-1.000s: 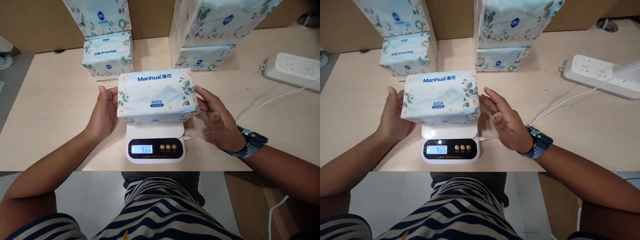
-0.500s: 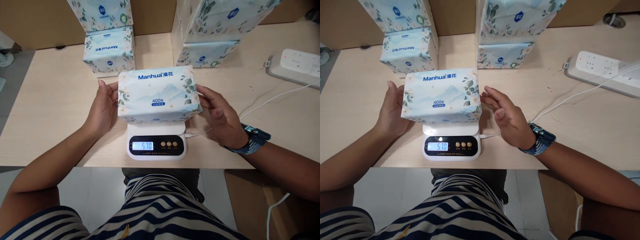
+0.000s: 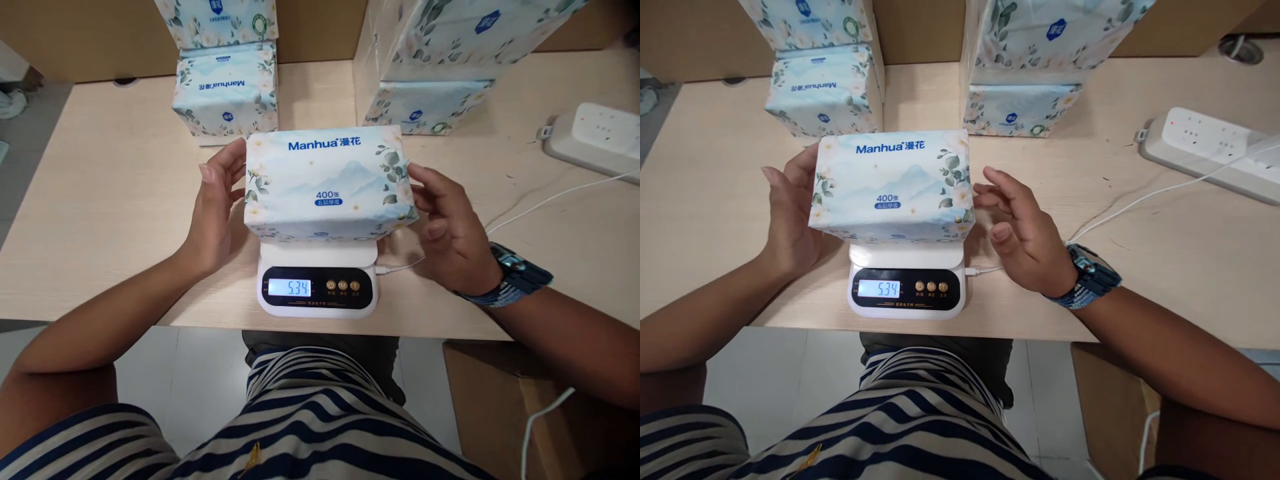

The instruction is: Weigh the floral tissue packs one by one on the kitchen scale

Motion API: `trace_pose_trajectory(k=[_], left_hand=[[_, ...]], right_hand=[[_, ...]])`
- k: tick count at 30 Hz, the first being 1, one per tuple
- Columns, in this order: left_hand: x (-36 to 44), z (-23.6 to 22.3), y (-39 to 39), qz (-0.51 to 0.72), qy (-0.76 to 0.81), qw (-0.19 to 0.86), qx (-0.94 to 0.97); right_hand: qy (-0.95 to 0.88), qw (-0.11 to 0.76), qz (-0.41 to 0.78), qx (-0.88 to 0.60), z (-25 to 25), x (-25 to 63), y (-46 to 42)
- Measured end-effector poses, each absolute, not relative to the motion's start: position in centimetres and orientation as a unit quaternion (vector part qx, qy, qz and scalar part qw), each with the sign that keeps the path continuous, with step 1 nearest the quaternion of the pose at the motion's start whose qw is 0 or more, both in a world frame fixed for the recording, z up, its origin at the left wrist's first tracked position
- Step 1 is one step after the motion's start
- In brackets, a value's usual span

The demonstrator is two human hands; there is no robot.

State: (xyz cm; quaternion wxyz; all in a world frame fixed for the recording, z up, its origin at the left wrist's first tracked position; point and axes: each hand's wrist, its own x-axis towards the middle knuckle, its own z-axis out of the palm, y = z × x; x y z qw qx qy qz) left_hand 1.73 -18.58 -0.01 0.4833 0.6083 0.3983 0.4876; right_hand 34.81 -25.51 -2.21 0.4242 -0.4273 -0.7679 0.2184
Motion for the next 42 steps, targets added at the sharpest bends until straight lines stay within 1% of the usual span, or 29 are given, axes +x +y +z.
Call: trace_pose_trajectory(k=[3,4,6,8,10,12,13,15,18,21,26,31,34,38,42], left_hand=[[1.1,0.1,-17.8,0.550,0.399,0.382,0.627],[0.9,0.4,-17.5,0.561,0.406,0.374,0.618],[0.1,1.5,-16.5,0.556,0.416,0.374,0.615],[-1.0,2.5,-15.4,0.505,0.419,0.331,0.678],[-2.3,3.0,-14.5,0.411,0.395,0.214,0.793],[-3.4,2.9,-13.8,0.305,0.335,0.090,0.887],[-3.6,2.8,-13.7,0.266,0.297,0.044,0.916],[-3.6,2.5,-13.8,0.234,0.233,-0.016,0.944],[-2.5,2.2,-14.7,0.245,0.170,-0.076,0.952],[-1.6,2.3,-15.9,0.264,0.158,-0.105,0.946],[-1.6,2.0,-16.8,0.264,0.200,-0.159,0.930],[-1.9,1.9,-16.5,0.291,0.165,-0.244,0.910],[-2.0,2.2,-16.2,0.269,0.155,-0.274,0.910],[-2.3,2.1,-16.0,0.253,0.168,-0.265,0.915],[-2.6,1.7,-16.0,0.273,0.204,-0.189,0.921]], right_hand=[[-0.853,0.339,0.038,-0.396,-1.3,36.1,-24.7],[-0.867,0.314,-0.010,-0.387,-1.0,36.6,-24.5],[-0.878,0.281,-0.069,-0.382,-0.5,37.5,-24.2],[-0.878,0.258,-0.101,-0.390,-0.1,38.1,-24.1],[-0.877,0.243,-0.123,-0.397,0.1,38.4,-24.1],[-0.880,0.241,-0.149,-0.382,0.2,38.3,-24.1],[-0.882,0.244,-0.162,-0.368,0.2,38.1,-24.1],[-0.888,0.250,-0.181,-0.342,0.1,37.6,-24.2],[-0.892,0.243,-0.177,-0.338,0.1,36.5,-24.2],[-0.897,0.242,-0.162,-0.332,0.4,35.2,-24.1],[-0.911,0.226,-0.163,-0.304,1.7,33.3,-23.4],[-0.916,0.239,-0.174,-0.273,2.6,31.9,-23.4],[-0.913,0.252,-0.181,-0.266,2.5,31.3,-23.6],[-0.913,0.274,-0.160,-0.256,2.2,30.8,-23.7],[-0.912,0.298,-0.138,-0.246,2.0,30.4,-23.8]])
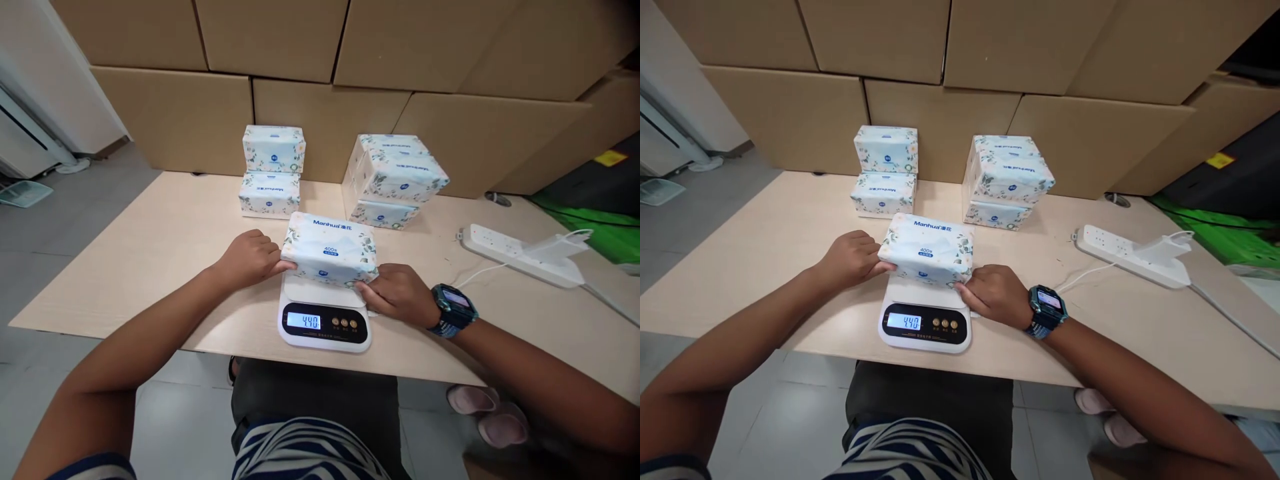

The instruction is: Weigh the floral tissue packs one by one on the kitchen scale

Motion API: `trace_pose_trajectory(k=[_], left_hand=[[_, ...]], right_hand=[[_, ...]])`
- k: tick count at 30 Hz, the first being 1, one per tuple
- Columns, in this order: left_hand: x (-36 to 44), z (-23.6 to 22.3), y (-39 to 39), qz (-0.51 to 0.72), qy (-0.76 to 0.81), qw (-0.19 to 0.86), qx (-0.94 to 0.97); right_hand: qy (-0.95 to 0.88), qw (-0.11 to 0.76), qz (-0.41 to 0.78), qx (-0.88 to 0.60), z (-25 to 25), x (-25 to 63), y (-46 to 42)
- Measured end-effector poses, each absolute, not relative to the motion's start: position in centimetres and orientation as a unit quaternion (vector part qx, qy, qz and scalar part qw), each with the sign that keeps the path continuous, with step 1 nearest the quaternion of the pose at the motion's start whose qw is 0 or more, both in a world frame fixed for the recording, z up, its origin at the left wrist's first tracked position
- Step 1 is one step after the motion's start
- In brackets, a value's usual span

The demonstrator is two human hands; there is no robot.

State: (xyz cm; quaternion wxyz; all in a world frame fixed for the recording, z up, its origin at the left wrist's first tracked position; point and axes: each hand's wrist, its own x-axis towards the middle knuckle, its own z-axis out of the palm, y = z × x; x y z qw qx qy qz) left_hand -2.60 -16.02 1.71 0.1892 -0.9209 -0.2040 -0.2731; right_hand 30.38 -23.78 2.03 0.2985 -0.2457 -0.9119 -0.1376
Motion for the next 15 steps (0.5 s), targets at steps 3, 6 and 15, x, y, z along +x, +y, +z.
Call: trace_pose_trajectory(k=[3,6,15], left_hand=[[-2.67,1.58,-16.22,-0.273,-0.218,0.165,-0.922],[-2.63,1.45,-16.57,-0.266,-0.231,0.149,-0.924],[-2.29,0.72,-16.91,-0.236,-0.291,0.056,-0.925]], right_hand=[[-0.910,0.310,-0.135,-0.238,2.01,30.05,-23.89],[-0.910,0.320,-0.124,-0.233,2.00,29.79,-24.03],[-0.908,0.335,-0.089,-0.234,1.35,29.75,-23.94]])
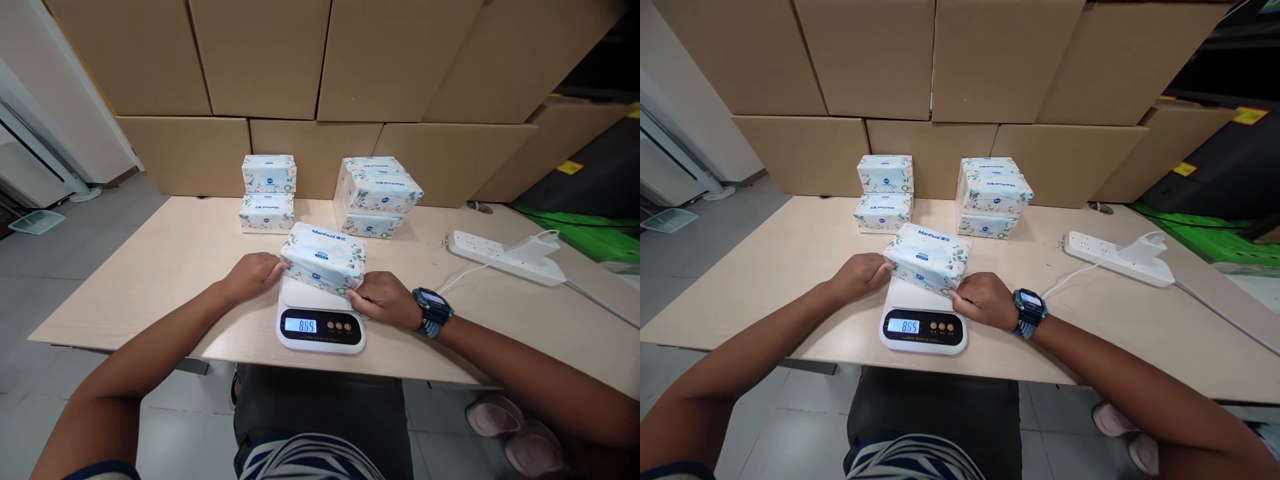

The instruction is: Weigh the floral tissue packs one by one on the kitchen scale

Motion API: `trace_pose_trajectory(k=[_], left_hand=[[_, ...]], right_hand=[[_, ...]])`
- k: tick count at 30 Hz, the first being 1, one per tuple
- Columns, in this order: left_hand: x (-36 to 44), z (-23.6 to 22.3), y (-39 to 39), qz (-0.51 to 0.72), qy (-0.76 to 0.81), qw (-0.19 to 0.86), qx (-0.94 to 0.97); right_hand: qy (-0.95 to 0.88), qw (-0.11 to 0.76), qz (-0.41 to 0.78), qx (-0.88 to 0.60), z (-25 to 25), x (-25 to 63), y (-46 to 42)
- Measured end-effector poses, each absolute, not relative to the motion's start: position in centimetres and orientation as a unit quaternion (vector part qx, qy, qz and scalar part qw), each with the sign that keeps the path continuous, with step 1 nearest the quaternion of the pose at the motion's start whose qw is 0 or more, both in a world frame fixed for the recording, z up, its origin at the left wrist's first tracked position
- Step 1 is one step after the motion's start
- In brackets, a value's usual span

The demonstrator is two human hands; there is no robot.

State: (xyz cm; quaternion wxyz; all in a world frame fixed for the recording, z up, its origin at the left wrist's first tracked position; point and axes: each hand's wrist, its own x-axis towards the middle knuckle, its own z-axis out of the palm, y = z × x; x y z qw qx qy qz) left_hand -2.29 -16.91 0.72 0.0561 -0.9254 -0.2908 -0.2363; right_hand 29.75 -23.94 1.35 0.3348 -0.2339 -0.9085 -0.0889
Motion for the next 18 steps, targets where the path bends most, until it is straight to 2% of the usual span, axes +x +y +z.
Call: trace_pose_trajectory(k=[10,18], left_hand=[[-2.1,2.2,-17.1,-0.253,-0.388,0.003,-0.886],[-1.4,1.1,-17.9,-0.301,-0.437,-0.046,-0.846]], right_hand=[[-0.911,0.332,-0.076,-0.231,1.1,29.7,-24.0],[-0.917,0.318,-0.091,-0.221,1.6,29.6,-24.1]])
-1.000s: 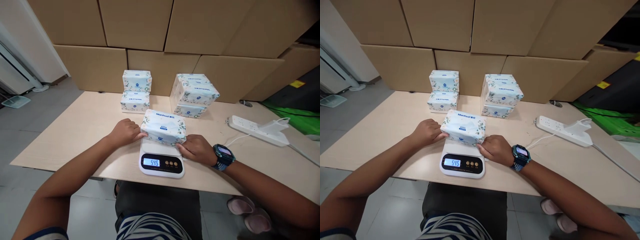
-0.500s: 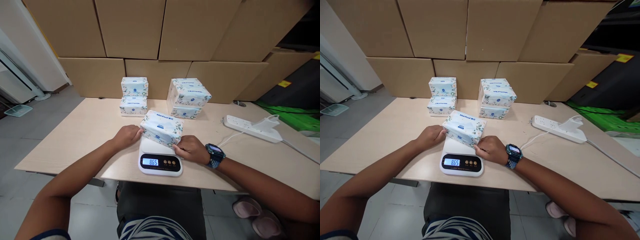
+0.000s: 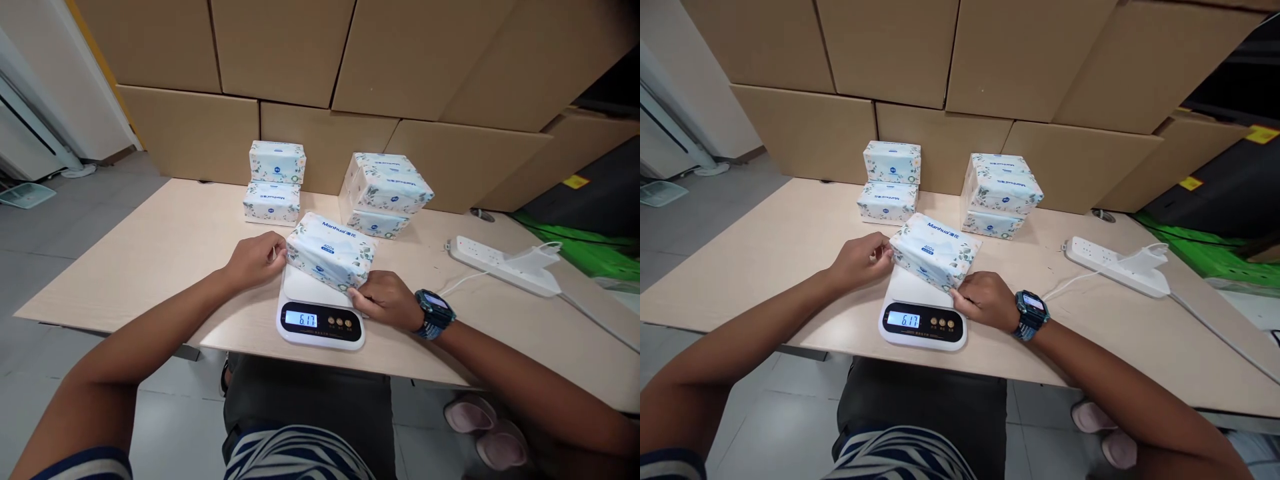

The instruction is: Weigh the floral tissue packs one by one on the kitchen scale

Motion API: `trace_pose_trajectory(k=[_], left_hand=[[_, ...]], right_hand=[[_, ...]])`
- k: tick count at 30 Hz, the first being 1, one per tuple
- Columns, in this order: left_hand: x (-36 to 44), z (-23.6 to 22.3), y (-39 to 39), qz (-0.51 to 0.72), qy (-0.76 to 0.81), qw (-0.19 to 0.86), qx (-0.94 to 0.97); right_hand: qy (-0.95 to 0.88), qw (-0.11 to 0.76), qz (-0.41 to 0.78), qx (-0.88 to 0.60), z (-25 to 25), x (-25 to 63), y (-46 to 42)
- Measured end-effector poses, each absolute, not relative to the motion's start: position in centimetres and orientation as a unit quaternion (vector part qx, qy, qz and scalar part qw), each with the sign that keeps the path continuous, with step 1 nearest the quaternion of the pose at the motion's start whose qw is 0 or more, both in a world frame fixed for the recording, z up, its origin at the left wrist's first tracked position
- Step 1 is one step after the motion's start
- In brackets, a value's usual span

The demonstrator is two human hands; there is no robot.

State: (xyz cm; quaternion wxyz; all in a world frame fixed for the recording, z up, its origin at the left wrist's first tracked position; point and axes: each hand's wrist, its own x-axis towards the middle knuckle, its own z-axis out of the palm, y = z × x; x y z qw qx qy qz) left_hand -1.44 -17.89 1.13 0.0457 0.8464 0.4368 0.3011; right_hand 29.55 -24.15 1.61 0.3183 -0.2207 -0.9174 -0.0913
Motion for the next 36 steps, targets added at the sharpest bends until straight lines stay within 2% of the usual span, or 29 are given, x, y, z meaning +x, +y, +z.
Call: trace_pose_trajectory(k=[6,13,20,26,36], left_hand=[[-1.2,0.9,-17.6,0.333,0.412,0.036,0.848],[-1.2,1.7,-17.9,0.396,0.368,-0.049,0.840],[-4.4,3.8,-14.5,0.518,0.423,-0.133,0.731],[-6.1,2.2,-11.1,0.554,0.547,-0.058,0.625],[-6.0,0.0,-10.5,0.433,0.543,0.090,0.714]], right_hand=[[-0.913,0.314,-0.148,-0.214,1.7,29.5,-24.2],[-0.899,0.292,-0.279,-0.170,2.8,29.6,-24.1],[-0.907,0.223,-0.293,-0.205,5.6,26.0,-16.8],[-0.906,0.184,-0.269,-0.270,6.3,21.6,-9.6],[-0.868,0.140,-0.257,-0.400,5.2,21.9,-6.5]])
